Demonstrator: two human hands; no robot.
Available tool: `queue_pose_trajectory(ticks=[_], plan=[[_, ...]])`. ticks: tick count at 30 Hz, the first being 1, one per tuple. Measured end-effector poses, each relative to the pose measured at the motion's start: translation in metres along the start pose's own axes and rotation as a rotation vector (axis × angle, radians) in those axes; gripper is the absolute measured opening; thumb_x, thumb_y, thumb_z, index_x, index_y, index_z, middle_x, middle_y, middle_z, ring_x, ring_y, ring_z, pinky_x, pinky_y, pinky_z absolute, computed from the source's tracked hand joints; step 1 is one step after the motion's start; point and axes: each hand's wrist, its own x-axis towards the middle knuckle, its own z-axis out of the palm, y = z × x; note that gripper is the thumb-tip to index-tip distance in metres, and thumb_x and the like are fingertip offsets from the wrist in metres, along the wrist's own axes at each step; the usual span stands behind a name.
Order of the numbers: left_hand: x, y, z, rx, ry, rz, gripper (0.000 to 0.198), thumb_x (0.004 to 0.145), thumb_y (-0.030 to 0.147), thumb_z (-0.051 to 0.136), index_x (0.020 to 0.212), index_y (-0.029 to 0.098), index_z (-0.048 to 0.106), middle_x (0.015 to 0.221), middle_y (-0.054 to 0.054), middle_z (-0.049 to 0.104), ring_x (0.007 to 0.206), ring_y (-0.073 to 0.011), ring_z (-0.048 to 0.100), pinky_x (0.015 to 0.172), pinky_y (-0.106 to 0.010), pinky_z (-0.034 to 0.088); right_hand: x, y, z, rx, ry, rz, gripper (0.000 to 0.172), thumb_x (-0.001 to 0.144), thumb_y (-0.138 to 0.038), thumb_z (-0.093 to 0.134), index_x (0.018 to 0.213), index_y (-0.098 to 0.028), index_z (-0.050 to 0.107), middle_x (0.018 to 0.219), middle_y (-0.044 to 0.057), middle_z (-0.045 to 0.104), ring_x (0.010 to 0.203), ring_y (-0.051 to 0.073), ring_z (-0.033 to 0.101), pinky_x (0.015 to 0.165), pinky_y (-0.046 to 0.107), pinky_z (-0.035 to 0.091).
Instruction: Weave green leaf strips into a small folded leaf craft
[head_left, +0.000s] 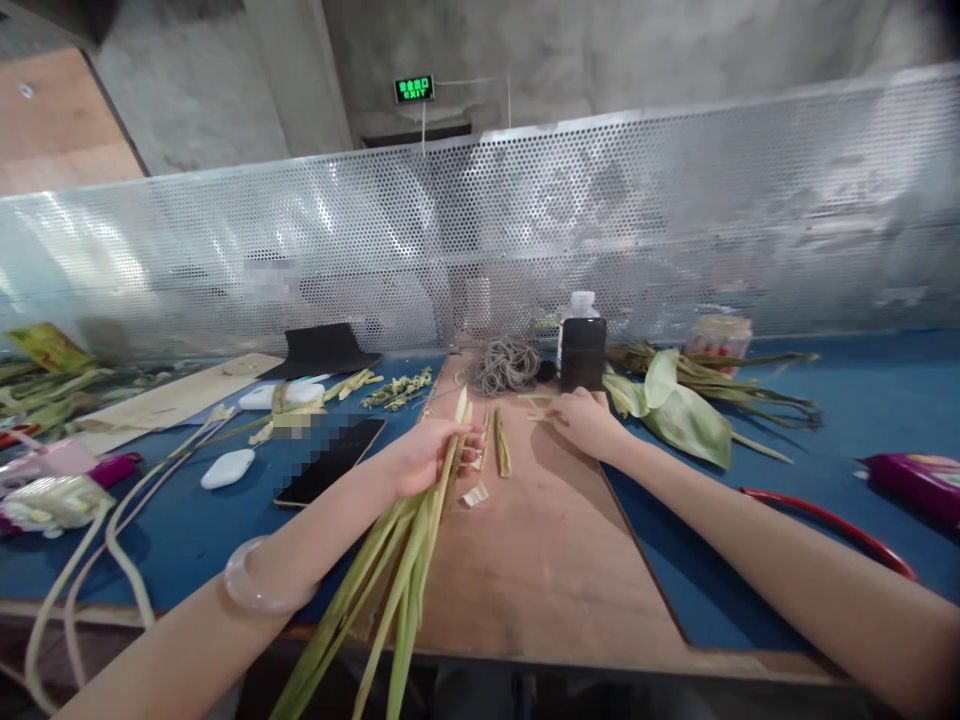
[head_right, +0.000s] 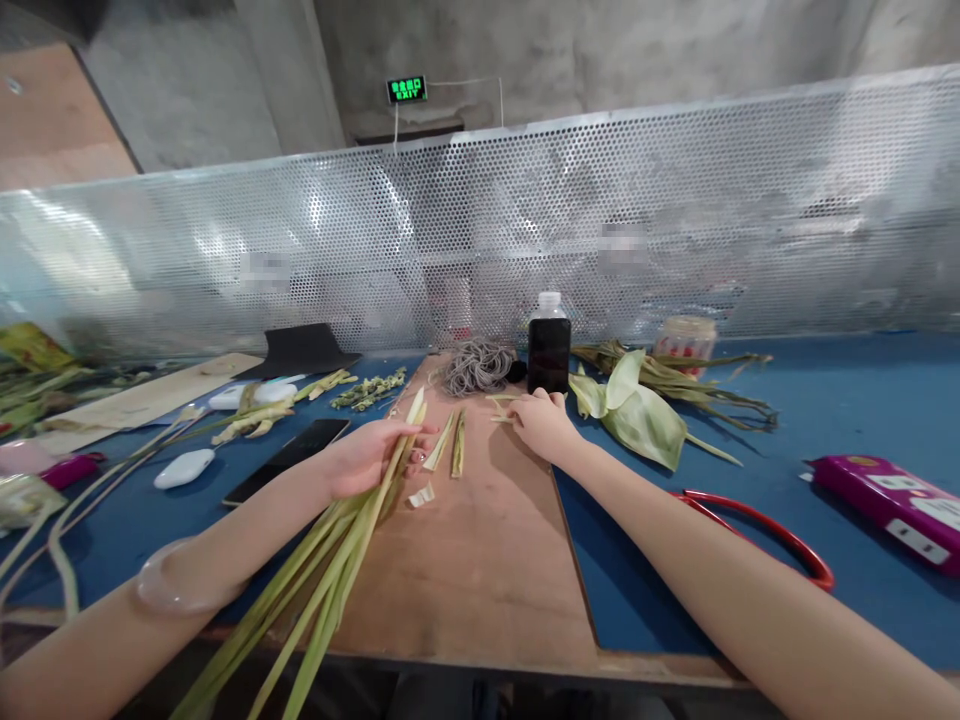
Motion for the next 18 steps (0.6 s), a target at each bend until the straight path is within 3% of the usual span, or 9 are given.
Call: queue_pose_trajectory(ticks=[4, 7, 9, 12, 15, 18], plan=[[0.002, 0.001, -0.001, -0.011, 0.026, 0.008, 0.013, 0.08, 0.01, 0.05, 0.089, 0.007, 0.059, 0.067, -0.006, 0.062, 0.053, -0.0104, 0.058, 0.047, -0.02, 0.046, 0.003, -0.004, -0.007, 0.176, 0.031, 0.063, 0.021, 0.079, -0.016, 0.05, 0.09, -0.016, 0.068, 0.083, 0.007, 0.07, 0.082, 0.02, 0.059, 0.076, 0.034, 0.04], [0.004, 0.002, -0.002, -0.079, 0.021, -0.022, 0.014, 0.082, 0.01, 0.048, 0.086, 0.006, 0.06, 0.077, -0.013, 0.067, 0.066, -0.0162, 0.066, 0.058, -0.024, 0.053, 0.0, -0.016, -0.016, 0.336, 0.062, 0.082, 0.025, 0.084, -0.021, 0.047, 0.102, -0.013, 0.062, 0.09, 0.007, 0.069, 0.075, 0.014, 0.062, 0.068, 0.025, 0.046], [0.006, 0.001, -0.003, -0.12, -0.016, -0.04, 0.015, 0.082, 0.01, 0.047, 0.087, 0.006, 0.061, 0.089, -0.018, 0.069, 0.078, -0.0205, 0.068, 0.066, -0.029, 0.055, -0.005, -0.032, -0.022, 0.551, 0.063, 0.062, 0.028, 0.086, -0.025, 0.046, 0.108, -0.012, 0.058, 0.092, 0.007, 0.068, 0.073, 0.012, 0.063, 0.063, 0.023, 0.049], [0.01, -0.001, -0.003, -0.14, -0.104, -0.047, 0.018, 0.082, 0.011, 0.048, 0.093, 0.007, 0.062, 0.091, -0.018, 0.069, 0.083, -0.0232, 0.068, 0.071, -0.033, 0.056, -0.017, -0.064, -0.028, 0.818, 0.005, -0.083, 0.028, 0.087, -0.033, 0.048, 0.107, -0.015, 0.059, 0.092, 0.007, 0.067, 0.073, 0.013, 0.062, 0.062, 0.024, 0.05], [0.013, -0.005, -0.003, -0.138, -0.139, -0.043, 0.017, 0.082, 0.011, 0.05, 0.091, 0.007, 0.064, 0.081, -0.015, 0.07, 0.077, -0.0227, 0.069, 0.069, -0.032, 0.056, -0.027, -0.089, -0.027, 0.68, -0.001, -0.285, 0.03, 0.088, -0.034, 0.05, 0.112, -0.018, 0.058, 0.093, 0.006, 0.067, 0.076, 0.014, 0.061, 0.069, 0.028, 0.049], [0.016, -0.008, -0.006, -0.139, -0.107, -0.024, 0.015, 0.081, 0.008, 0.051, 0.086, 0.007, 0.064, 0.075, -0.013, 0.069, 0.067, -0.0199, 0.068, 0.065, -0.03, 0.057, -0.028, -0.094, -0.025, 0.446, 0.019, -0.462, 0.033, 0.091, -0.03, 0.045, 0.12, -0.017, 0.052, 0.1, 0.009, 0.065, 0.089, 0.017, 0.059, 0.077, 0.03, 0.047]])
